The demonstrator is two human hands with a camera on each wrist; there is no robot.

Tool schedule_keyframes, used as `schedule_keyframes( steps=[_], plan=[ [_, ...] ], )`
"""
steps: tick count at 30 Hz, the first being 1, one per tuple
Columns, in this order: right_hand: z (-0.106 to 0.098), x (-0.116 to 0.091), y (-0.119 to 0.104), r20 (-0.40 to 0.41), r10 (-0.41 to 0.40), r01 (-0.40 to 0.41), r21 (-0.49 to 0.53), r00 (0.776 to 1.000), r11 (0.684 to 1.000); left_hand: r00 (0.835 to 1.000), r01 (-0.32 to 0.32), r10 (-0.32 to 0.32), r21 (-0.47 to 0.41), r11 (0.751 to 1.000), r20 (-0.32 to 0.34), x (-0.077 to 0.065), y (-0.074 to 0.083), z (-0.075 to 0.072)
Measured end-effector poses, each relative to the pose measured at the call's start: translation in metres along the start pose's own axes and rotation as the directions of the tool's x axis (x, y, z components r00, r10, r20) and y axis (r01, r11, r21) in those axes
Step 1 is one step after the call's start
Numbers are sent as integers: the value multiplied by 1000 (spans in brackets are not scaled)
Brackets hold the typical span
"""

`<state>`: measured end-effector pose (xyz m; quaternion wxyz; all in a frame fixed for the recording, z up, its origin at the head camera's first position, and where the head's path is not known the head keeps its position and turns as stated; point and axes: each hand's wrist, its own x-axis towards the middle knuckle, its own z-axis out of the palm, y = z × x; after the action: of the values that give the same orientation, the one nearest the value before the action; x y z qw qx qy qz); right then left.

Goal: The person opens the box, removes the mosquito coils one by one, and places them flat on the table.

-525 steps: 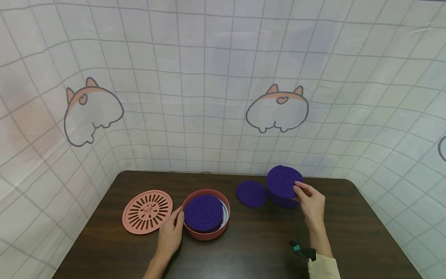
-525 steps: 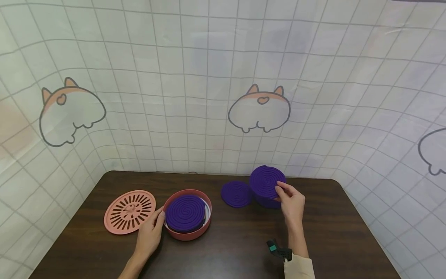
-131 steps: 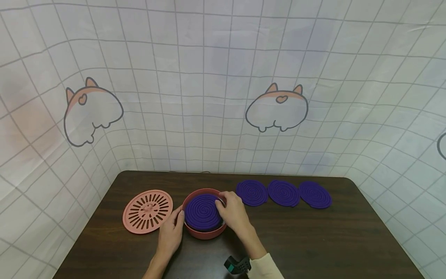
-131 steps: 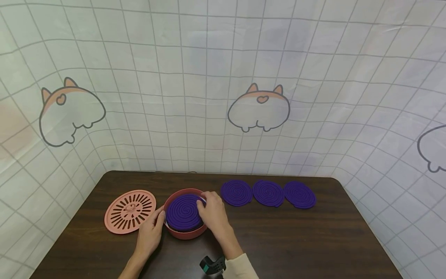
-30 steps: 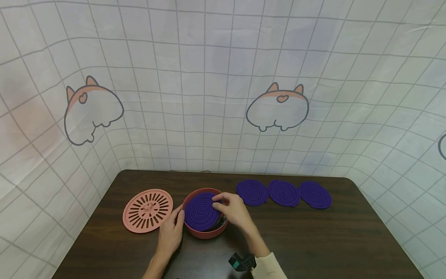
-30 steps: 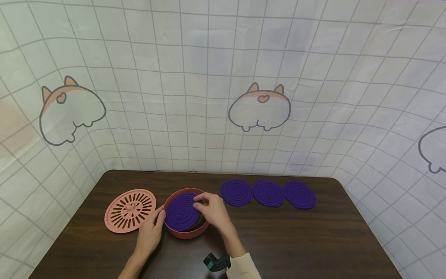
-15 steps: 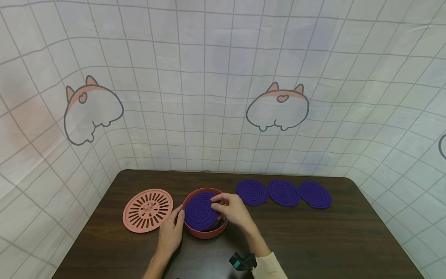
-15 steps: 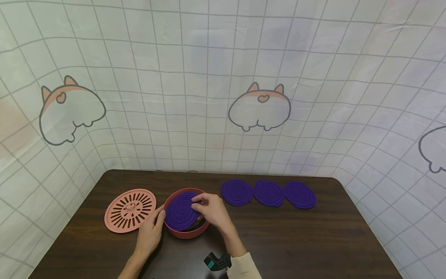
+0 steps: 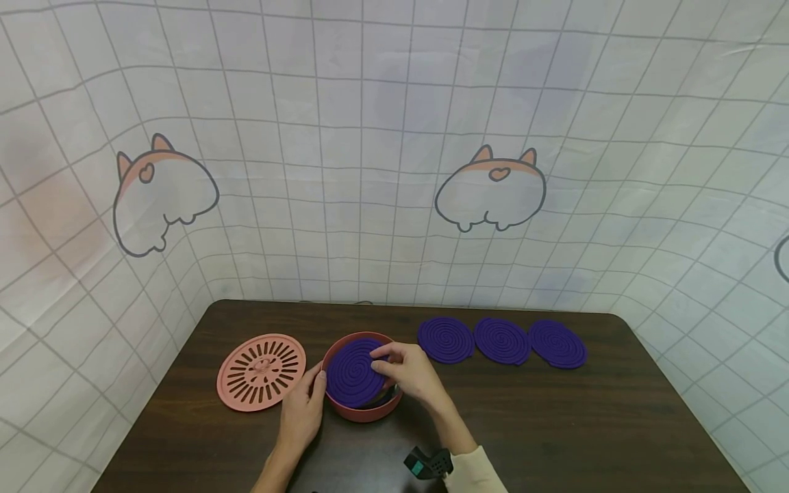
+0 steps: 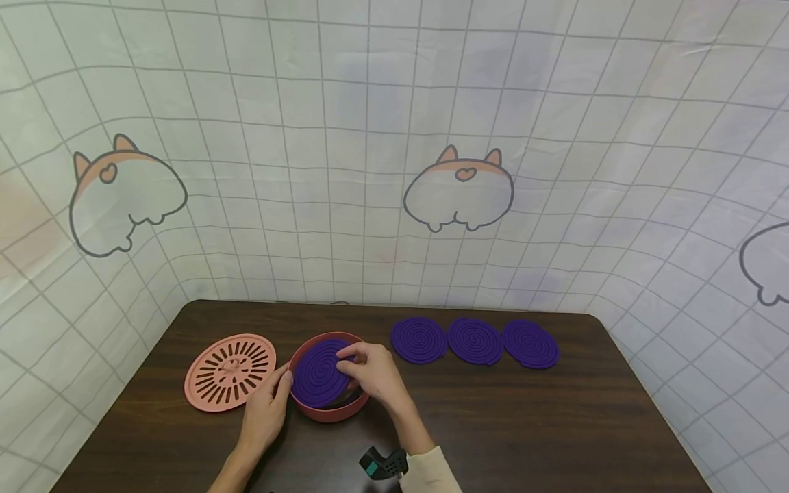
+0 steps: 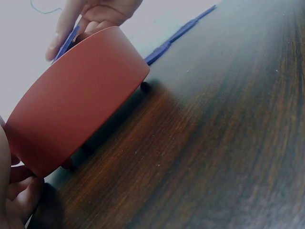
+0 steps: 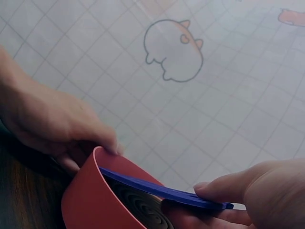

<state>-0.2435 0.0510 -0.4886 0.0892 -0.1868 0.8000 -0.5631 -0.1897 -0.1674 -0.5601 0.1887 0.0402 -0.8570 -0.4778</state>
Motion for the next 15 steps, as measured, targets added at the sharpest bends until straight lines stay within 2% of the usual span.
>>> schedule_keyframes(
  steps=[15],
  plan=[
    [2, 1, 1, -51, -10, 10, 6, 999, 1000, 1000, 4, -4, 0, 1000, 9, 0, -1, 0]
  ],
)
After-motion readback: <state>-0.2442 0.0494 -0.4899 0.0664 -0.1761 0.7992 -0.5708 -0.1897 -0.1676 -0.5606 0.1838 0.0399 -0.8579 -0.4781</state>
